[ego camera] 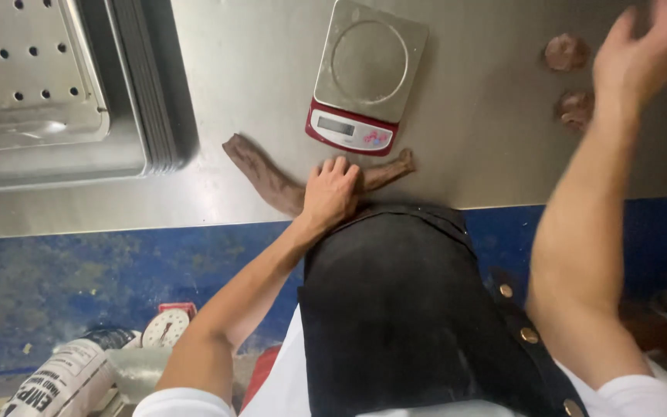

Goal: The person is dividing long rolls of bread dough into smaller pieces and weighing each individual piece on a digital scale to ensure consistency.

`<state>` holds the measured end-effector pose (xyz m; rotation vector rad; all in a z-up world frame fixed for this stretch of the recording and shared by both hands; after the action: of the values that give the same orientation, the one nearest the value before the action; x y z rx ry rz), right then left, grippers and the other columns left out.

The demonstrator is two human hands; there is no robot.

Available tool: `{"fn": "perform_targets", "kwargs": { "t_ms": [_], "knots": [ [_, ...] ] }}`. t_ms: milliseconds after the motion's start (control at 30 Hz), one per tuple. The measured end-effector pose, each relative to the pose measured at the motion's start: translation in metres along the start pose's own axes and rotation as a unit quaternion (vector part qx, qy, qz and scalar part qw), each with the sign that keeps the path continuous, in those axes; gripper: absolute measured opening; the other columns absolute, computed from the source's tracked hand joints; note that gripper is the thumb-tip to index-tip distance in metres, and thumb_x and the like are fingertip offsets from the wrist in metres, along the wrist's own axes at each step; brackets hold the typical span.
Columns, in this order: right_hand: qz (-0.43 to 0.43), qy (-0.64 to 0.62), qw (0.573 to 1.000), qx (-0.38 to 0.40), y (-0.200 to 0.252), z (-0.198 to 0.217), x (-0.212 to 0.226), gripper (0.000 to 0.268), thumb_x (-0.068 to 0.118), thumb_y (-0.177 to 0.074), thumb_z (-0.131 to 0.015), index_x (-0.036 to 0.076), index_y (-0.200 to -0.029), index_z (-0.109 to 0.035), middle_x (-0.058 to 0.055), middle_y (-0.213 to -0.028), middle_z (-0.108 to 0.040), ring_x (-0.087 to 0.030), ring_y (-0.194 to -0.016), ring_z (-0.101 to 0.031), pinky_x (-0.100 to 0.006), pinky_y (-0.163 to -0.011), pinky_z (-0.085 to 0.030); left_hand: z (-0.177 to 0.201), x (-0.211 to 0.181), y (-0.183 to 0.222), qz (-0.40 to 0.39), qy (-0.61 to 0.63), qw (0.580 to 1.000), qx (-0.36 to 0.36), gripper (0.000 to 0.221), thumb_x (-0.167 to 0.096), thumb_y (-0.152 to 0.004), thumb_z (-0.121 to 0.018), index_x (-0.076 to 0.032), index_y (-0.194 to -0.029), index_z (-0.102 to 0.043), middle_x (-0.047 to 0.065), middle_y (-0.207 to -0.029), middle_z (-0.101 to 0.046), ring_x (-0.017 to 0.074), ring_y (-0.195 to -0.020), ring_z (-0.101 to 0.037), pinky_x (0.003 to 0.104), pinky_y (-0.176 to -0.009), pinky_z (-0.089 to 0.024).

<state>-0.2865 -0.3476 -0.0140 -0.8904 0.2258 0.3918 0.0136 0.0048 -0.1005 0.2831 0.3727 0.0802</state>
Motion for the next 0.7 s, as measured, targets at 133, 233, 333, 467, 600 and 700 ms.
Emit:
{"fn": "perform_targets", "kwargs": {
  "t_ms": [133,233,333,467,600,700],
  "knots": [
    [-0.176,-0.419,0.804,0.383,0.034,0.046,0.058,0.020,0.017,-0.111,-0.062,0.001,-0.120,-0.071,-0.016,-0.112,-0.073,-0.025,-0.103,-0.071,-0.044,-0.087,-0.058,0.033,-0.003,-0.013,-0.025,0.297,0.954,0.032,0.031,-0.020,-0.089,-0.072,-0.010,-0.118,-0.065,0.012,-0.114,-0.065,0.0278,-0.110,-0.062,0.039,-0.092,-0.049],
    [-0.193,-0.599,0.600,0.493,0.063,0.122,0.141,0.030,0.029,-0.109,-0.059,0.002,-0.119,-0.070,-0.010,-0.110,-0.073,-0.019,-0.101,-0.069,-0.037,-0.086,-0.056,0.063,-0.030,-0.004,-0.023,0.532,0.842,0.085,0.028,-0.015,-0.099,-0.067,-0.004,-0.123,-0.062,0.011,-0.107,-0.068,0.0201,-0.102,-0.062,0.033,-0.093,-0.050],
    [-0.249,-0.757,0.362,0.484,0.060,0.161,0.185,0.043,0.040,-0.107,-0.055,0.002,-0.119,-0.069,-0.005,-0.112,-0.073,-0.014,-0.103,-0.068,-0.032,-0.093,-0.055,0.084,-0.049,-0.009,-0.025,0.622,0.775,0.103,0.030,-0.014,-0.101,-0.063,-0.002,-0.128,-0.058,0.007,-0.106,-0.065,0.0155,-0.100,-0.056,0.031,-0.092,-0.049],
    [-0.202,-0.806,0.356,0.428,0.034,0.185,0.190,0.043,0.042,-0.106,-0.059,0.001,-0.117,-0.069,-0.007,-0.109,-0.072,-0.013,-0.102,-0.066,-0.029,-0.093,-0.053,0.095,-0.054,-0.008,-0.011,0.610,0.784,0.115,0.035,-0.015,-0.101,-0.063,0.002,-0.131,-0.057,0.008,-0.106,-0.063,0.0153,-0.100,-0.056,0.033,-0.090,-0.050],
    [-0.146,-0.694,0.569,0.417,0.018,0.192,0.194,0.035,0.035,-0.099,-0.068,0.001,-0.107,-0.071,-0.009,-0.086,-0.070,-0.013,-0.080,-0.064,-0.031,-0.074,-0.052,0.098,-0.063,-0.015,-0.016,0.623,0.780,0.058,0.040,-0.017,-0.104,-0.059,0.002,-0.138,-0.052,0.009,-0.125,-0.067,0.0195,-0.118,-0.062,0.035,-0.103,-0.048],
    [-0.163,-0.629,0.656,0.384,0.019,0.189,0.200,0.027,0.027,-0.098,-0.072,0.000,-0.099,-0.071,-0.008,-0.069,-0.067,-0.013,-0.063,-0.064,-0.032,-0.058,-0.051,0.125,-0.069,-0.017,-0.001,0.327,0.937,-0.123,0.084,-0.021,-0.074,-0.076,0.010,-0.145,-0.044,0.024,-0.121,-0.065,0.0385,-0.113,-0.062,0.047,-0.090,-0.048]
  ]
}}
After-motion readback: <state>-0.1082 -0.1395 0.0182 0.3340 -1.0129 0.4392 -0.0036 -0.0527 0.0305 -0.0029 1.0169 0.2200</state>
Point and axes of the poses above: each hand's wrist, its own y-axis away from the middle knuckle, its own z-axis out of the back of the hand, x = y × z, the point moved 5 cm from there along -y, towards the middle knuckle
